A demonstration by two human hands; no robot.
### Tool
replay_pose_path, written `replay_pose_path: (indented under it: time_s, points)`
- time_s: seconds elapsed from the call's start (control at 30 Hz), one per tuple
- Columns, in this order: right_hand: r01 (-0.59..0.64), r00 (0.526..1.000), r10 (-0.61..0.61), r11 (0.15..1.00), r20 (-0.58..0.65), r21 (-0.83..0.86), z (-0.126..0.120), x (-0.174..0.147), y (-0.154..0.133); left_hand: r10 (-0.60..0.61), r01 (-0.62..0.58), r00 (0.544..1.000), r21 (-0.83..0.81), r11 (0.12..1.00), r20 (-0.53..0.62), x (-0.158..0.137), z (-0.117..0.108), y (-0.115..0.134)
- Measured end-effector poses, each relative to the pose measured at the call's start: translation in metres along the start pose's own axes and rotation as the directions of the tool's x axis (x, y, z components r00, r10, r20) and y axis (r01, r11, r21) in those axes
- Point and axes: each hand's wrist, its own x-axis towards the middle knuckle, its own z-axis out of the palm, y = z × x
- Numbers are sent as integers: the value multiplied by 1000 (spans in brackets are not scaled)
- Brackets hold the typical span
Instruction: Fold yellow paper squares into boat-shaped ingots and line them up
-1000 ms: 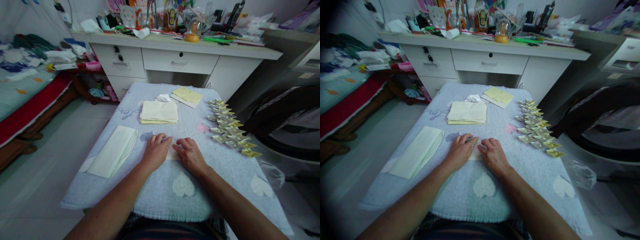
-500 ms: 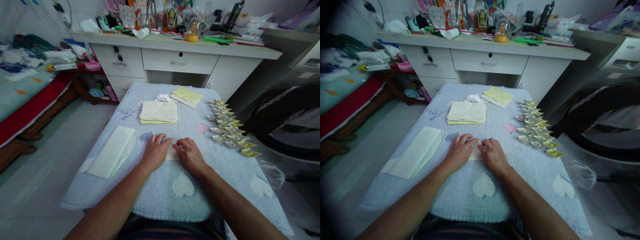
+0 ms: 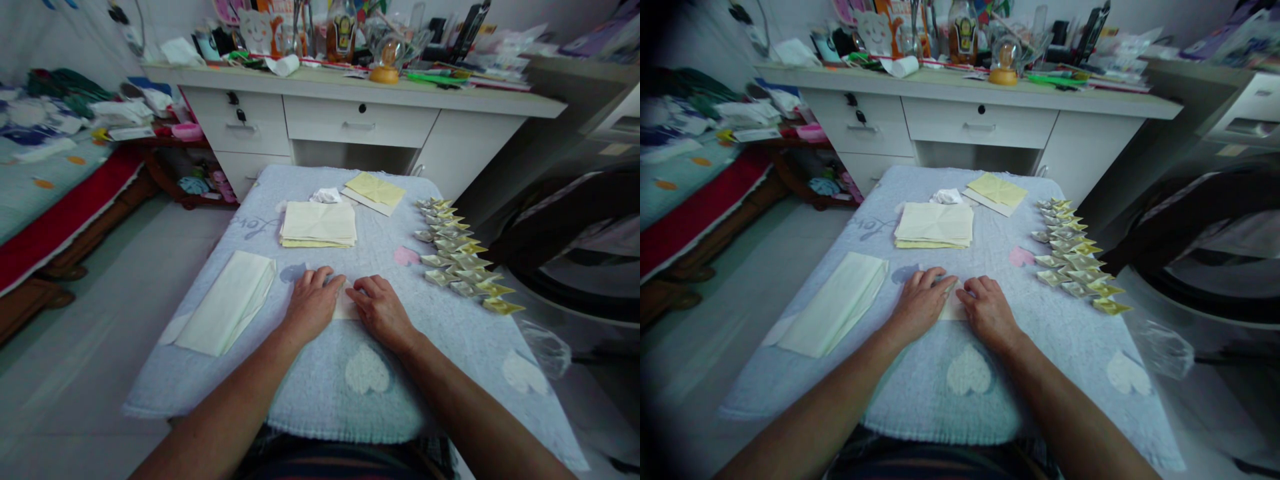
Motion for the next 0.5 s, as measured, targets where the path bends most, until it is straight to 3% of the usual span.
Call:
replay_pose_path:
  time_s: [0.5]
  points:
    - [5,1000,-5,1000,4,5,0,0,2,-4,4,1000,15,1000,4,0,0,1]
